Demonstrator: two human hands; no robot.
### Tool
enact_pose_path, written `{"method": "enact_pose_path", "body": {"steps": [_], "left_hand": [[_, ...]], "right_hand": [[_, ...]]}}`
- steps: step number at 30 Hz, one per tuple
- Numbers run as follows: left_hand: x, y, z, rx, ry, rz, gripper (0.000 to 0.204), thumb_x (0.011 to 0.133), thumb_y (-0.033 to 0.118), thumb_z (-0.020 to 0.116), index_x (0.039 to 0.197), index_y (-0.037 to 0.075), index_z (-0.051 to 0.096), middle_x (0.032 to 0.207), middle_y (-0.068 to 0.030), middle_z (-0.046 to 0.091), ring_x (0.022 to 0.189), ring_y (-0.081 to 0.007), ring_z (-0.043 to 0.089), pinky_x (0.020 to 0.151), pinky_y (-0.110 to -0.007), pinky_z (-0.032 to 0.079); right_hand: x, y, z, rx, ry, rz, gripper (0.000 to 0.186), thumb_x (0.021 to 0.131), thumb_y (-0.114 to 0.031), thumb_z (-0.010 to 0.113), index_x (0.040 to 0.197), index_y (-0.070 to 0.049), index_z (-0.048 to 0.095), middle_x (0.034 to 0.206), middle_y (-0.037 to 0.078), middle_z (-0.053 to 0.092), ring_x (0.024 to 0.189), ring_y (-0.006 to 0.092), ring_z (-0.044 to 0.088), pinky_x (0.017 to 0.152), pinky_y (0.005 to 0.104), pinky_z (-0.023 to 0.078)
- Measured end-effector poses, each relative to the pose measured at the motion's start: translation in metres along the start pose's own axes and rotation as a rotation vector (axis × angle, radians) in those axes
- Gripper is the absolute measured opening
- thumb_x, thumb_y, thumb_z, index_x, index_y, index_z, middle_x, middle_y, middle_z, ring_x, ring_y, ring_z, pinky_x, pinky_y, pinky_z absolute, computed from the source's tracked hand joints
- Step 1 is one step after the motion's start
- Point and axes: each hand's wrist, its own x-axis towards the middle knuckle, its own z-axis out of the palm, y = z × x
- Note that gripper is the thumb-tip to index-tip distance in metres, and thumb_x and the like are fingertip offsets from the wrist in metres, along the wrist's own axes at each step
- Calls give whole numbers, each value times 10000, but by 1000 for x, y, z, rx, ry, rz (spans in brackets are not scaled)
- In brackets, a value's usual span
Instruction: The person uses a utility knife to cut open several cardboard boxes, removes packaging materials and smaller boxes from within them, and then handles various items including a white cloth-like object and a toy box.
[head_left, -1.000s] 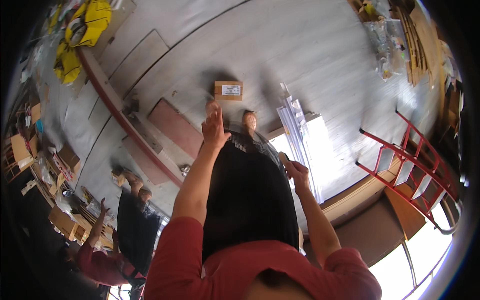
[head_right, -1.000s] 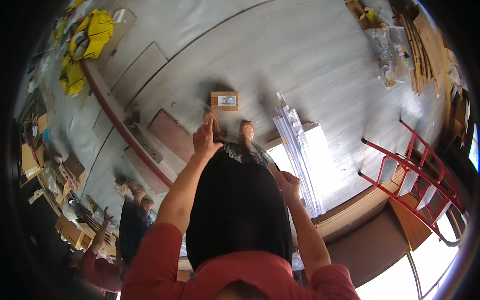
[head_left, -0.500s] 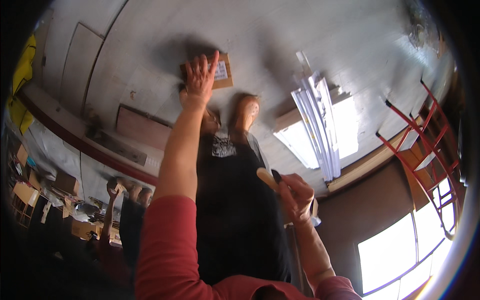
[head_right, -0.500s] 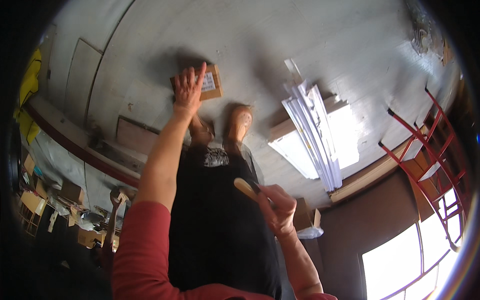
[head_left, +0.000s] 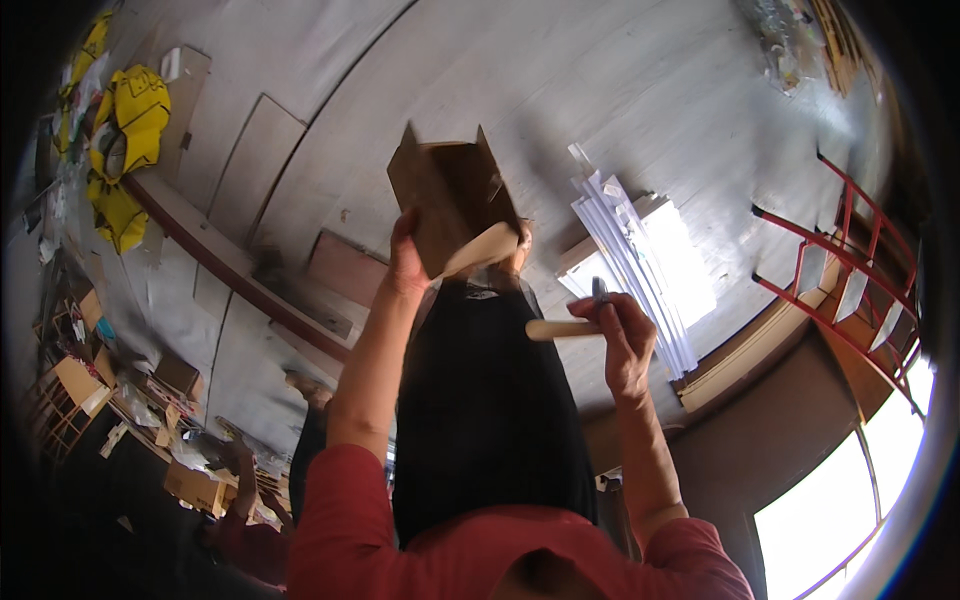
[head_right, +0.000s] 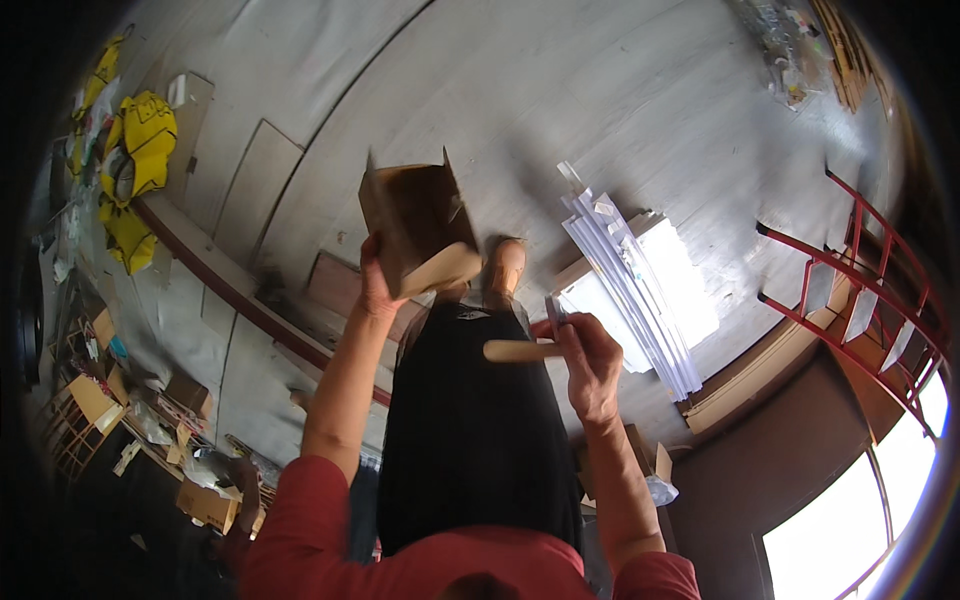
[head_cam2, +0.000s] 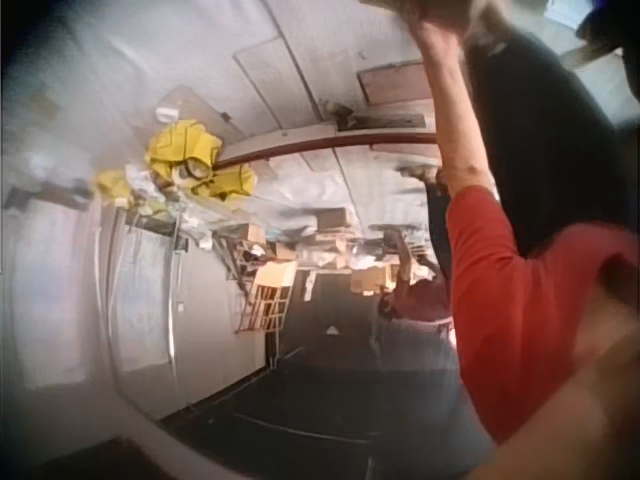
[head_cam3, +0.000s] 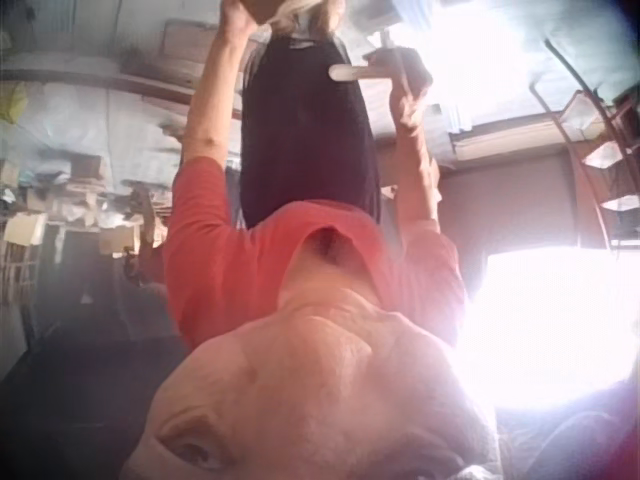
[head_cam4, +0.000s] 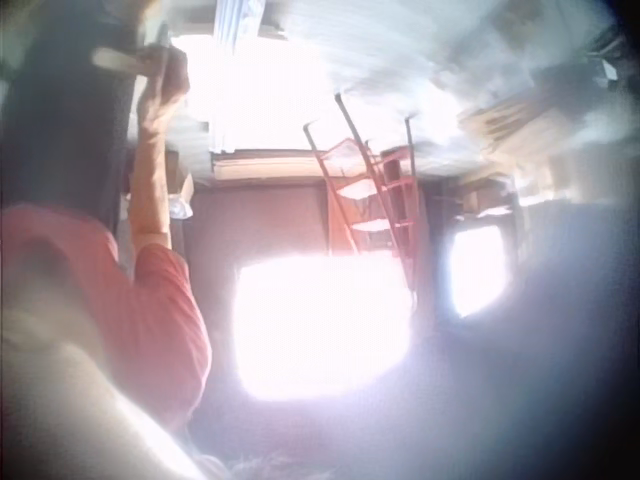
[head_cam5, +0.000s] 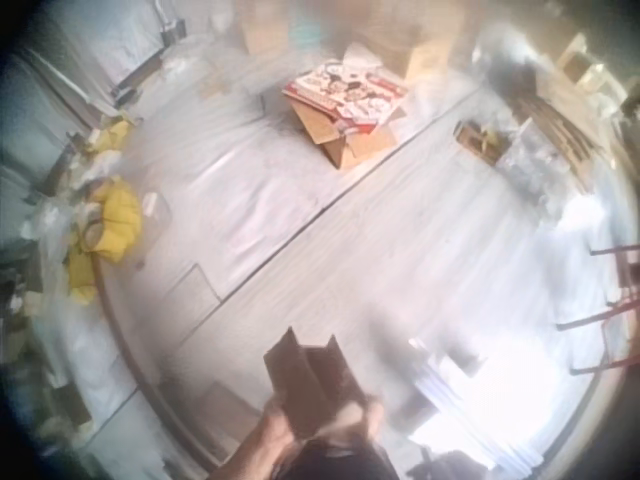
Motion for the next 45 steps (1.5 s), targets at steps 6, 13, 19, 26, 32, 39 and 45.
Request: {"method": "enact_pose_path", "body": {"steps": [6,13,19,26,32,39,45], "left_hand": [[-60,-5,111,-182,-136,-6,692,838,488,519,1344,51,338,1348,-233,351,1239,-413,339,956,-574,357],[-113,5,95,97,-382,58,681,752,410,634,1283,40,423,1257,-145,486,1170,-327,448,977,-471,386],[-157,24,196,280,-405,61,666,730,399,638,1254,37,445,1230,-139,501,1120,-321,486,958,-473,401],[-150,-17,273,1061,-59,457,568,789,347,628,1228,31,454,1229,-130,501,1043,-255,532,849,-416,473],[-150,-47,311,997,-177,-24,697,795,497,572,1298,54,380,1261,-107,455,1133,-276,460,915,-436,424],[-137,-102,362,1320,-609,-176,822,674,452,700,1294,35,359,1240,-103,440,1124,-247,452,952,-391,377],[-122,-140,352,1158,-603,-447,777,730,461,657,1315,55,346,1283,-87,429,1164,-235,431,983,-394,354]], "right_hand": [[-45,-58,10,184,-114,64,199,920,-168,492,902,30,510,672,91,563,591,162,576,603,295,510],[-79,-116,18,239,-77,131,280,762,-161,706,831,13,498,617,39,510,480,113,491,454,239,436],[-96,-153,15,-36,-87,-145,245,755,-189,706,812,-1,559,618,23,522,482,72,458,424,218,353],[-100,-120,-52,301,28,-277,219,737,-165,658,806,33,595,694,84,611,604,136,546,542,275,443],[-151,-155,-57,49,418,-318,311,725,-236,665,903,10,598,758,156,625,727,251,614,677,356,479],[-193,-105,-43,435,461,83,409,631,-314,746,771,56,645,741,132,642,625,183,620,485,301,466],[-253,-96,-31,1571,439,29,155,799,-150,650,789,-2,606,577,42,547,447,76,467,371,222,388]]}}
